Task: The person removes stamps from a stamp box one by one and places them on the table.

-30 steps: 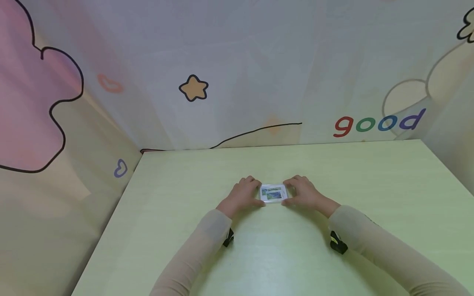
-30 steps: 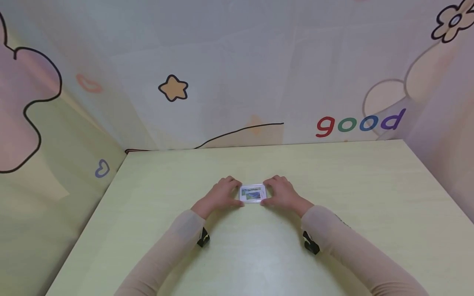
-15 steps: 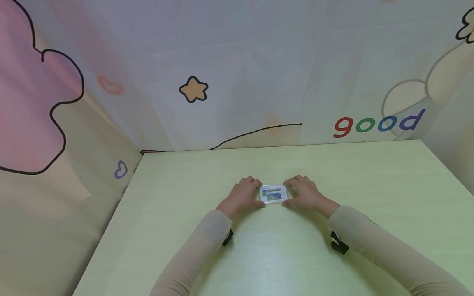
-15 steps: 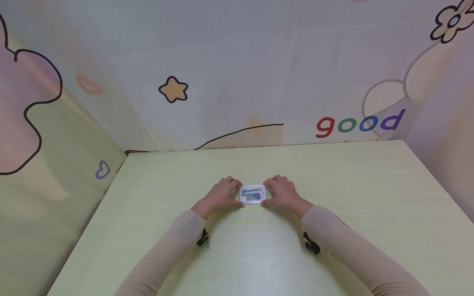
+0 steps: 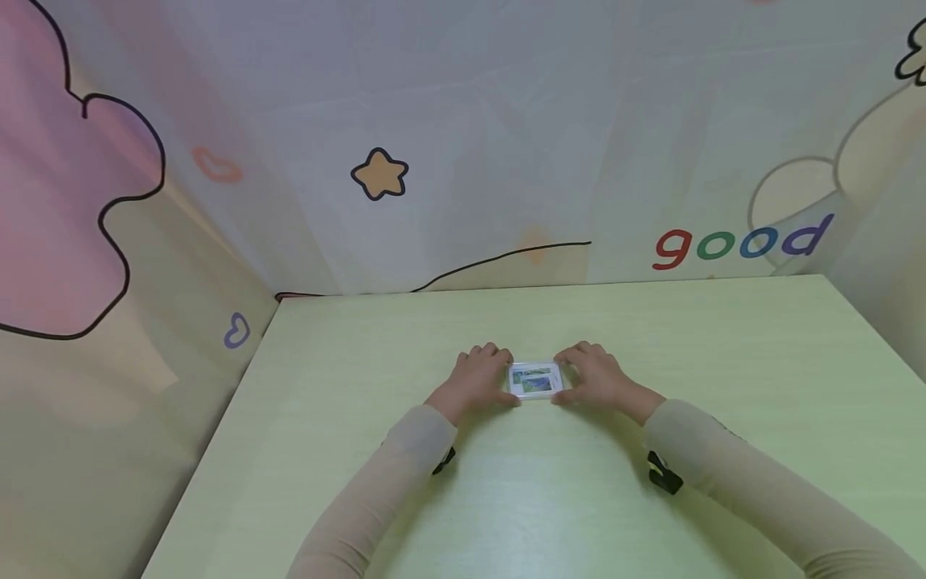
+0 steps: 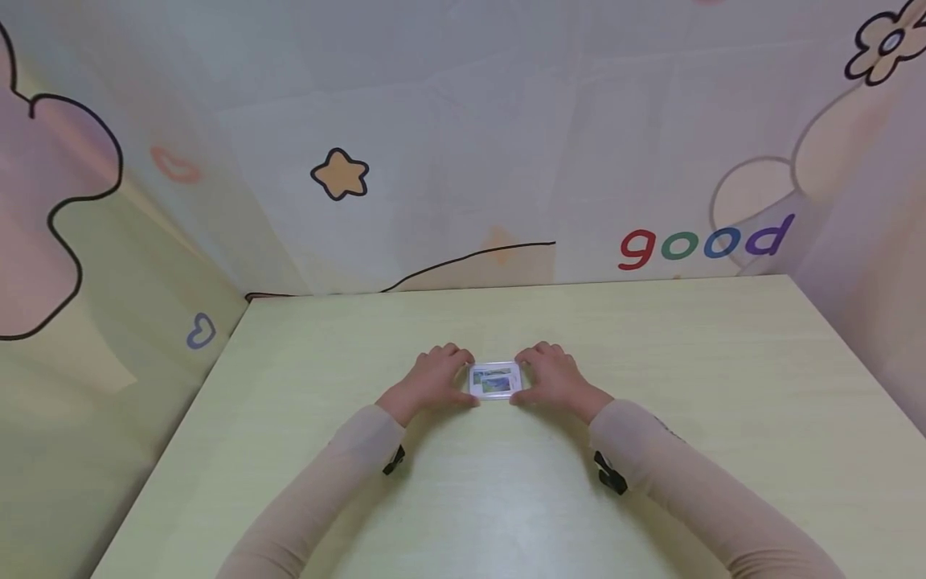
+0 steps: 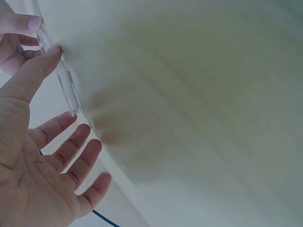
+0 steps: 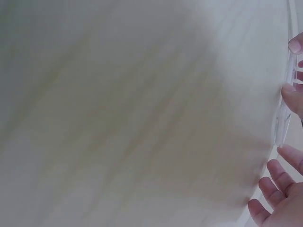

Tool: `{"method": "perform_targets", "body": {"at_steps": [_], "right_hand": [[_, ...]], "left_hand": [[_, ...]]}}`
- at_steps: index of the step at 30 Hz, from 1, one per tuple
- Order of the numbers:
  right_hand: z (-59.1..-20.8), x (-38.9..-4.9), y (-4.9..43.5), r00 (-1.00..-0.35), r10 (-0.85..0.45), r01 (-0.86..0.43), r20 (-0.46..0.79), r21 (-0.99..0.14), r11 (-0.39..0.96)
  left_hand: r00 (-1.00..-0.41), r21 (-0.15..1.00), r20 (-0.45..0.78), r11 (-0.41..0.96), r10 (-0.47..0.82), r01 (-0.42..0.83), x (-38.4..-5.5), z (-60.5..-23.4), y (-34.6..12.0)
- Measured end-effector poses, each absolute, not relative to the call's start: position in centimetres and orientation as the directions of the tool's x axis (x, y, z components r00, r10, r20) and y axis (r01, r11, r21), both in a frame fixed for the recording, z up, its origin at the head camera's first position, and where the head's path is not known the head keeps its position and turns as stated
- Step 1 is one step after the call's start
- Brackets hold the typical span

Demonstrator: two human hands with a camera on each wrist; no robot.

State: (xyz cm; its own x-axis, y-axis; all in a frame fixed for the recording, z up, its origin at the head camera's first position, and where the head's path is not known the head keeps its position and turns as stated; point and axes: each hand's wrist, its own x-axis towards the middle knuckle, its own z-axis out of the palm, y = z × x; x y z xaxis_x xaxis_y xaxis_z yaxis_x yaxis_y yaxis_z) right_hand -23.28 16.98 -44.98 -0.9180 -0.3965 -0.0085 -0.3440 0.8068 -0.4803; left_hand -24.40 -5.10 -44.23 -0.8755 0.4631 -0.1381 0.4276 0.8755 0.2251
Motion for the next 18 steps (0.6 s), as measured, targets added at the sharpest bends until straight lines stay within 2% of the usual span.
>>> {"method": "perform_targets", "body": {"at_steps": [10, 18], "right_hand": [[-45.30, -23.58, 17.07, -0.912, -0.409, -0.358, -0.005, -0.476, 0.803], [-45.08, -23.89, 17.29, -0.893, -0.450, -0.405, -0.007, -0.426, 0.809]], "left_hand": [[-0.884, 0.223, -0.156, 0.888, 0.440, 0.402, -24.33, -44.08, -5.07], [-0.884, 0.197, -0.175, 0.895, 0.434, 0.400, -24.29, -43.66, -4.94]]}}
